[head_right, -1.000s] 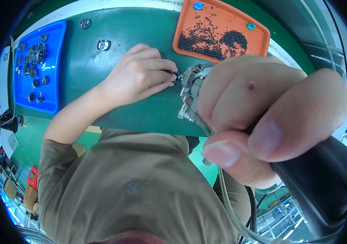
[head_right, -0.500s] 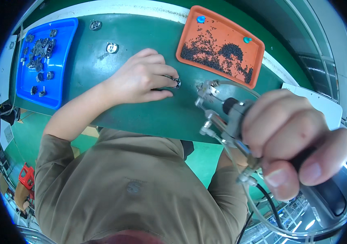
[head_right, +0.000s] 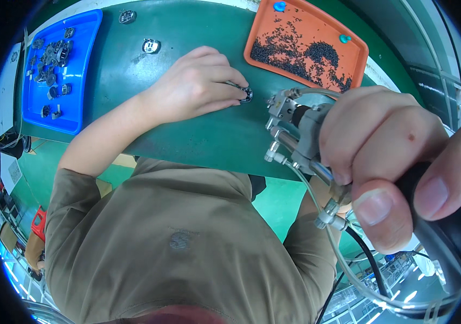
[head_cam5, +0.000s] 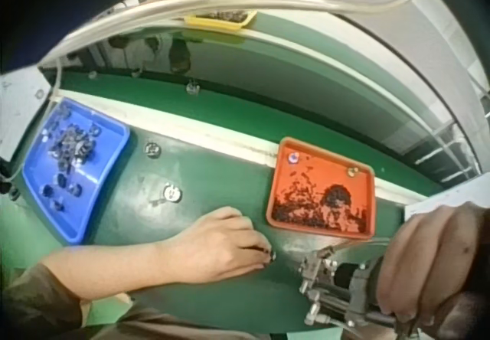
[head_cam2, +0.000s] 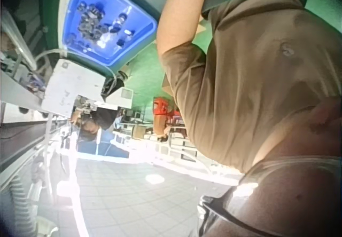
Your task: The person assembles small plastic housings by inserting components and fastening them together with a pneumatic screwdriver.
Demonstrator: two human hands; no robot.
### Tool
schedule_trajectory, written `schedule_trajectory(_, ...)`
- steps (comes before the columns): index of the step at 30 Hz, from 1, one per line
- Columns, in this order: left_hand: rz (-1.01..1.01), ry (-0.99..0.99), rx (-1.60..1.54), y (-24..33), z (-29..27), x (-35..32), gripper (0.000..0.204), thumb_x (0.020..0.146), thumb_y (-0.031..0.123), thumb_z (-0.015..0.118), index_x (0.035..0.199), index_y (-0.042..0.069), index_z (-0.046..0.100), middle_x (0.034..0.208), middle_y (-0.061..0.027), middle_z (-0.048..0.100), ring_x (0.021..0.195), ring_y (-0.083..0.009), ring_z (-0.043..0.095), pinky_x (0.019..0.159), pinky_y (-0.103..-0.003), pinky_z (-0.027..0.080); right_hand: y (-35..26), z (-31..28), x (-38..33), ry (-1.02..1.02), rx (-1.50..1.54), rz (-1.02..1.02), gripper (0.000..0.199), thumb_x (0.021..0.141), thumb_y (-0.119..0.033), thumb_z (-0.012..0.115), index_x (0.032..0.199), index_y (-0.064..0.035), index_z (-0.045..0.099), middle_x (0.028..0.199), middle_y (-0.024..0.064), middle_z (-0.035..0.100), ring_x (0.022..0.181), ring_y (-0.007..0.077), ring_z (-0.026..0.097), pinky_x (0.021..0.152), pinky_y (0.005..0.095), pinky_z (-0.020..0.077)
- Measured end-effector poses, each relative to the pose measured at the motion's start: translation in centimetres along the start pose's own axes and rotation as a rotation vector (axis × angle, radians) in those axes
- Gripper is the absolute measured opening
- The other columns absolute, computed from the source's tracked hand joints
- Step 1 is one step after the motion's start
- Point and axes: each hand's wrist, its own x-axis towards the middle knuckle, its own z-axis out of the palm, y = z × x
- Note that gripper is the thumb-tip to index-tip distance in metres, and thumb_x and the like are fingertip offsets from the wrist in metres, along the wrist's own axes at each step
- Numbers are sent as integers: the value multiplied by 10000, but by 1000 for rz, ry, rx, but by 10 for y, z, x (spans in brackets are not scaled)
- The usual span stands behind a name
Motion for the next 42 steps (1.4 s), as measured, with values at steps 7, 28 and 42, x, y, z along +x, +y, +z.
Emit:
schedule_trajectory(7, -4, 9, -8, 0, 0, -1, 155, 803, 158, 807, 944, 98, 787, 1047, 19, 727, 885, -194, 631, 887, -361, 490, 14, 13, 8, -100, 63, -44, 335, 868, -48, 623, 1158, -176, 515, 703, -12, 578, 561, 110, 583, 542, 262, 516)
schedule_trajectory(28, 29, -34, 96, 3, -2, 2, 90, 835, 234, 747, 884, 159, 759, 1007, 44, 705, 885, -175, 607, 859, -362, 473, 17, 47, 20, 100, -20, -11, 329, 825, 37, 677, 1002, -123, 451, 625, 37, 541, 478, 181, 524, 445, 313, 427)
schedule_trajectory(42, -617, 272, 770, -13, -195, -98, 159, 795, 90, 805, 950, 58, 793, 1140, -109, 751, 1057, -316, 679, 951, -416, 514, -25, 10, 3, 184, 1, -90, 358, 785, 75, 749, 993, -102, 517, 627, 29, 590, 471, 198, 549, 426, 320, 442)
